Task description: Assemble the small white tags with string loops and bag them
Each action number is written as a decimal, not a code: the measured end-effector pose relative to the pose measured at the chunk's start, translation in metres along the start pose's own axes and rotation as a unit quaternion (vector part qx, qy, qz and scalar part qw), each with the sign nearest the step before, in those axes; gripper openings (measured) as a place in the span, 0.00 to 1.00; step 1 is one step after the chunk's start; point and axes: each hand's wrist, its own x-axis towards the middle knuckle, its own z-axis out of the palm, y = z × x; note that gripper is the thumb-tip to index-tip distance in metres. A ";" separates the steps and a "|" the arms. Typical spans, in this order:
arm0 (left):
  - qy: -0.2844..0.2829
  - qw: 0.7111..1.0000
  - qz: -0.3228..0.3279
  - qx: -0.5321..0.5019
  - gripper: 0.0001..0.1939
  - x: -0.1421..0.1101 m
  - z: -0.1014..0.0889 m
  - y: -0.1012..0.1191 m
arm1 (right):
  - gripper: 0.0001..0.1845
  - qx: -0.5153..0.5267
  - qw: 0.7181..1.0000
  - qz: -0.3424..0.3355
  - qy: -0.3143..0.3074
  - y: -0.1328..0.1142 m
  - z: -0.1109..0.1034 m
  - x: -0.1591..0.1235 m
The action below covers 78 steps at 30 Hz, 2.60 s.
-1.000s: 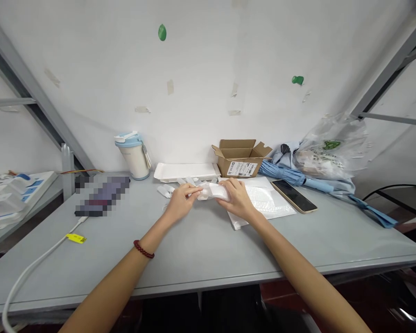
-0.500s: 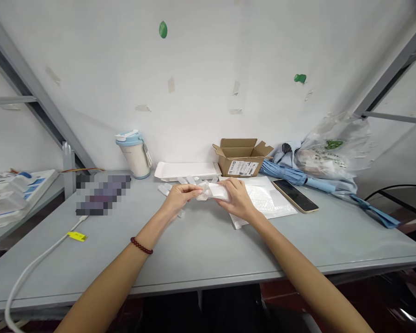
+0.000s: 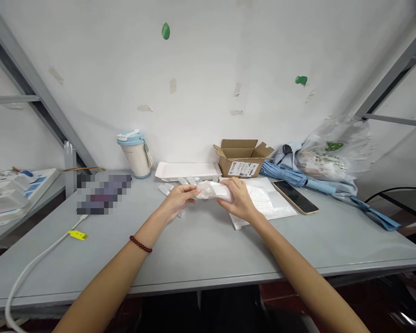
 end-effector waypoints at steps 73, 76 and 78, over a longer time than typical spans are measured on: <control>0.070 0.992 0.108 -0.018 0.19 -0.020 0.031 0.012 | 0.19 -0.064 0.988 -0.126 0.058 -0.017 0.016 -0.005; 0.082 0.985 0.144 0.048 0.16 -0.020 0.032 0.010 | 0.19 -0.075 0.986 -0.117 0.087 -0.015 0.015 -0.004; 0.095 0.967 0.197 0.132 0.13 -0.021 0.033 0.008 | 0.20 -0.082 0.985 -0.116 0.100 -0.014 0.013 -0.003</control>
